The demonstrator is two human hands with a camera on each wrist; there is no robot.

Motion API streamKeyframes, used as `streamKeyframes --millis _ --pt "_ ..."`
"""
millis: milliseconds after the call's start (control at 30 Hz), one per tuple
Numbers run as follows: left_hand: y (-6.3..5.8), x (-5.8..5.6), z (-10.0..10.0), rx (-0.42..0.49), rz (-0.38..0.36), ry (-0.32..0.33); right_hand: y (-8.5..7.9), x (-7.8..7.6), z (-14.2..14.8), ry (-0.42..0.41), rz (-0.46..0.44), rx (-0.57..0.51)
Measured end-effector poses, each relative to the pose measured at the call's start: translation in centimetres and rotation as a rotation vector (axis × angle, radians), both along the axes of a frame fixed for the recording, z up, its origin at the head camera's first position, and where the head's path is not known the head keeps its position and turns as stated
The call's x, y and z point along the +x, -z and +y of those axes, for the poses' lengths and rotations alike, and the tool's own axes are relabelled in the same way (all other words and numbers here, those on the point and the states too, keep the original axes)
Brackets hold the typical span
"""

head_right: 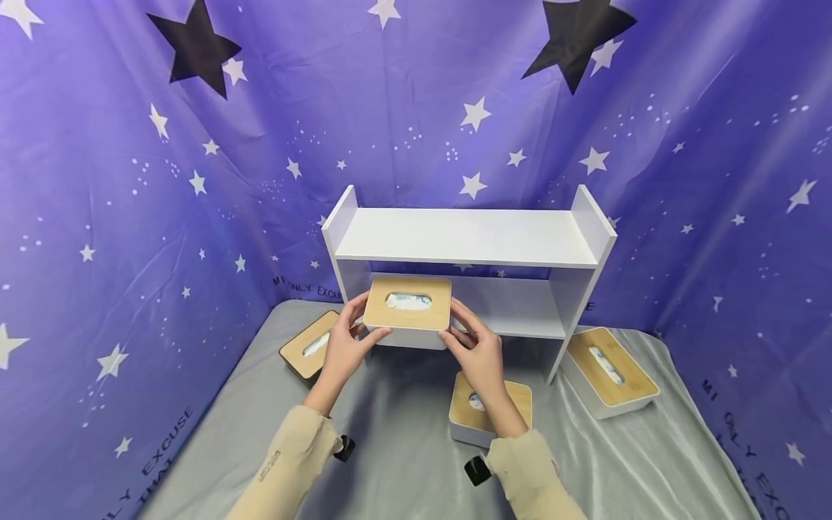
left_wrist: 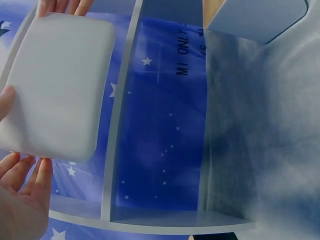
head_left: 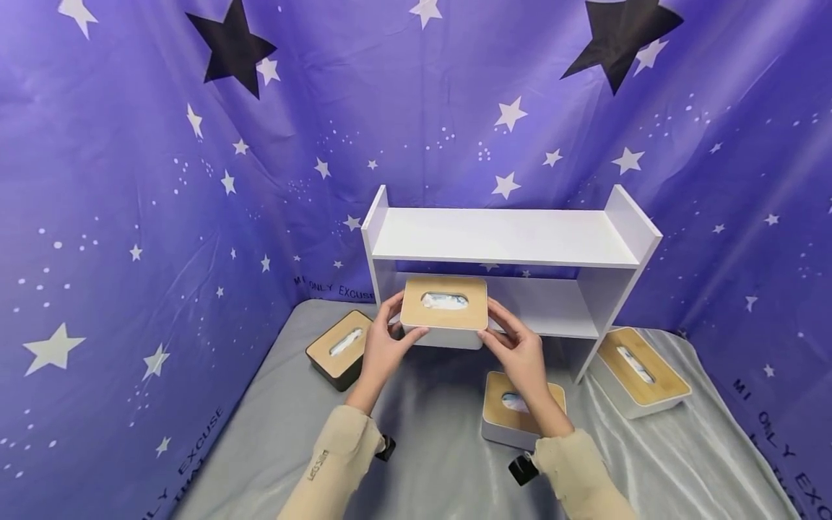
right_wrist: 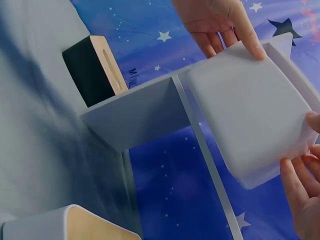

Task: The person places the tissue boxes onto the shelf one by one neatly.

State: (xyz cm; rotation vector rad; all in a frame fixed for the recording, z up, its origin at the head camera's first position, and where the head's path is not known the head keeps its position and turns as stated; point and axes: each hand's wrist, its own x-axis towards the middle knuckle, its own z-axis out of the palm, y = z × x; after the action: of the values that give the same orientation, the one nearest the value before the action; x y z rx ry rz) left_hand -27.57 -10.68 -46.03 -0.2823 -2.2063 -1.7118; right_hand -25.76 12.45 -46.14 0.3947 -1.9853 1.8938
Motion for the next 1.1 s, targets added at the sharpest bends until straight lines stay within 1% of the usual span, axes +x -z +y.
streamKeyframes --millis 233,433,533,633,733,800,867,967,1033,1100 --pt "0.2 -1.4 -0.2 0.001 -0.027 0.0 0.1 -1.6 -0.2 -0.005 -0.024 -0.027" --pt "0.2 -2.1 -0.4 -0.008 -0.047 -0.015 0.4 -2.4 -0.5 -0.015 -0.028 -0.061" --pt "0.4 -2.4 -0.7 0.002 -0.057 -0.008 0.4 -2.6 -0.8 0.002 -0.035 -0.076" --pt "0.6 -2.6 -0.9 0.034 -0.047 0.002 0.4 -2.8 -1.0 0.033 -0.05 -0.063" --pt "0.6 -2.8 -1.0 0.068 -0.025 0.012 0.3 -2.9 -1.0 0.061 -0.064 -0.036" --pt "0.5 -2.7 -1.1 0.087 -0.017 0.014 -0.5 -2.5 -1.2 0.07 -0.096 -0.025" --pt "0.4 -2.6 -1.1 0.102 -0.014 0.01 -0.4 -2.6 -1.3 0.082 -0.125 -0.013" --pt "0.3 -2.4 -1.3 0.115 -0.011 -0.009 -0.3 -2.6 -1.5 0.105 -0.157 0.005" --pt "0.4 -2.3 -1.3 0.113 -0.004 -0.037 0.5 -3.1 -1.5 0.122 -0.148 0.012" --pt "0.5 -2.3 -1.3 0.105 0.004 -0.072 0.6 -3.2 -1.6 0.133 -0.132 0.014"
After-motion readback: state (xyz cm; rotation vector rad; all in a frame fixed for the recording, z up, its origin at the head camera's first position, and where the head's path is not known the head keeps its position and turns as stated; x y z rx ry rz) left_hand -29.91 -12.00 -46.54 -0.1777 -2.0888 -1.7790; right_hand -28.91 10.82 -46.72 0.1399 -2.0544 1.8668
